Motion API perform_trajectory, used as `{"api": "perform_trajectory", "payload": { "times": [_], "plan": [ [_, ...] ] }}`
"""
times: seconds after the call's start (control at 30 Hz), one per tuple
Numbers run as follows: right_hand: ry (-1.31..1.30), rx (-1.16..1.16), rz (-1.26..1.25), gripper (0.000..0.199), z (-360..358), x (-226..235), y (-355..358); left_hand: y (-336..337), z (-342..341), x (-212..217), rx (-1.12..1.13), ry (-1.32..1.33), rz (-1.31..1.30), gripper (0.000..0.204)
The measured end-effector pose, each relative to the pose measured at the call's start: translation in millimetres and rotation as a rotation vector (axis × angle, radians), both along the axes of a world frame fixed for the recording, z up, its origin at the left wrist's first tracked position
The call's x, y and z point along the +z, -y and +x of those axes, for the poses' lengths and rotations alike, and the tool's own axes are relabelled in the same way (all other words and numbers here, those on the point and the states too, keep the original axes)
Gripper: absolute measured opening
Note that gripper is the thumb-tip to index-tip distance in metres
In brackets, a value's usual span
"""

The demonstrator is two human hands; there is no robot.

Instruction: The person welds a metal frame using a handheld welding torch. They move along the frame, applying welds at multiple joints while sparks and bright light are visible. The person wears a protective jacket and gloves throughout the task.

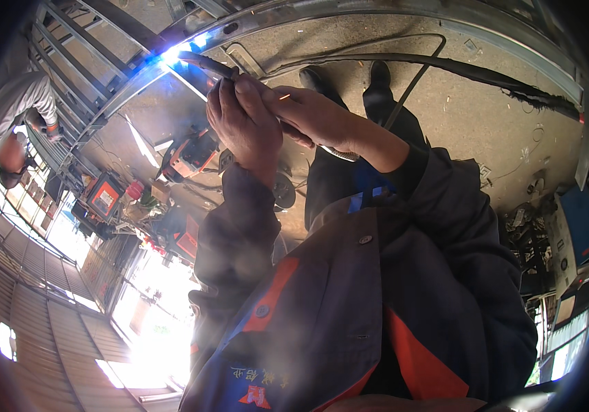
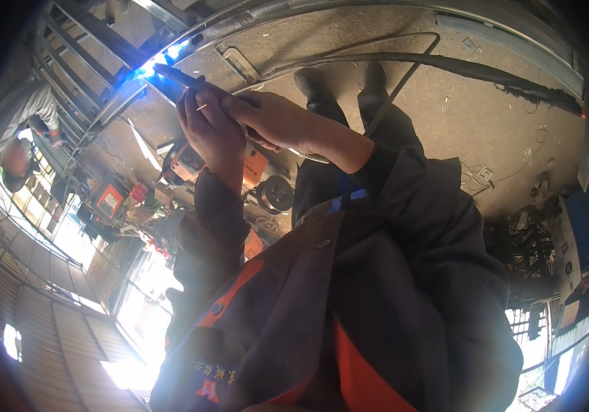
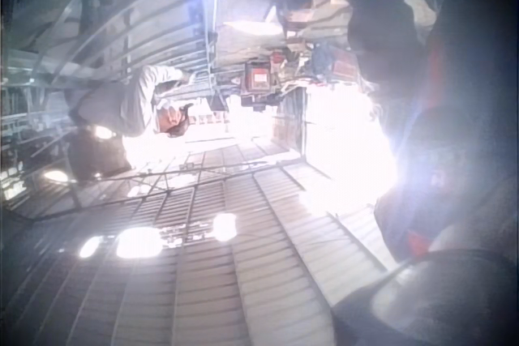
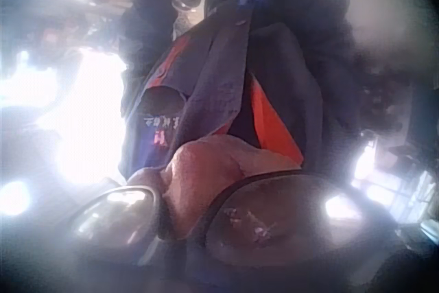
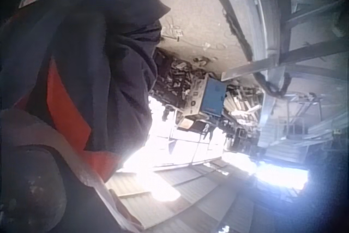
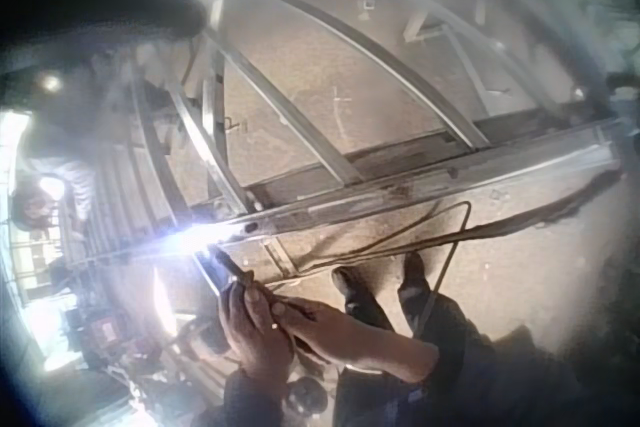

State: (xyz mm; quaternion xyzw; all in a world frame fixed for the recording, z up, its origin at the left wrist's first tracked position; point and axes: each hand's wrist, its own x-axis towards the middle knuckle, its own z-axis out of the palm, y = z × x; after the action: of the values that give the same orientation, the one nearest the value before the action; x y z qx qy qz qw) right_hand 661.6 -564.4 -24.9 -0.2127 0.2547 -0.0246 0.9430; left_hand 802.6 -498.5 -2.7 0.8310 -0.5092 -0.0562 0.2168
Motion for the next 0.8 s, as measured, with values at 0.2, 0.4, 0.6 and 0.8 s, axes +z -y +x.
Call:
{"api": "perform_trajectory", "payload": {
  "times": [0.2, 0.4, 0.6, 0.8],
  "plan": [
    [-0.004, 0.03, -0.023, 0.052, -1, 0, 2, 0, 9, -8, -0.118, 0.16, -0.012, 0.041],
    [-0.008, -0.002, -0.016, 0.053, 0, 3, 2, -1, 5, -5, -0.067, 0.066, -0.032, 0.042],
    [-0.003, 0.004, 0.004, 0.05, 0, 2, 2, -2, 7, -8, -0.08, 0.122, 0.001, 0.043],
    [-0.013, 0.011, 0.019, 0.046, -1, 0, 1, -3, 8, -12, -0.104, 0.158, -0.013, 0.043]
  ]
}}
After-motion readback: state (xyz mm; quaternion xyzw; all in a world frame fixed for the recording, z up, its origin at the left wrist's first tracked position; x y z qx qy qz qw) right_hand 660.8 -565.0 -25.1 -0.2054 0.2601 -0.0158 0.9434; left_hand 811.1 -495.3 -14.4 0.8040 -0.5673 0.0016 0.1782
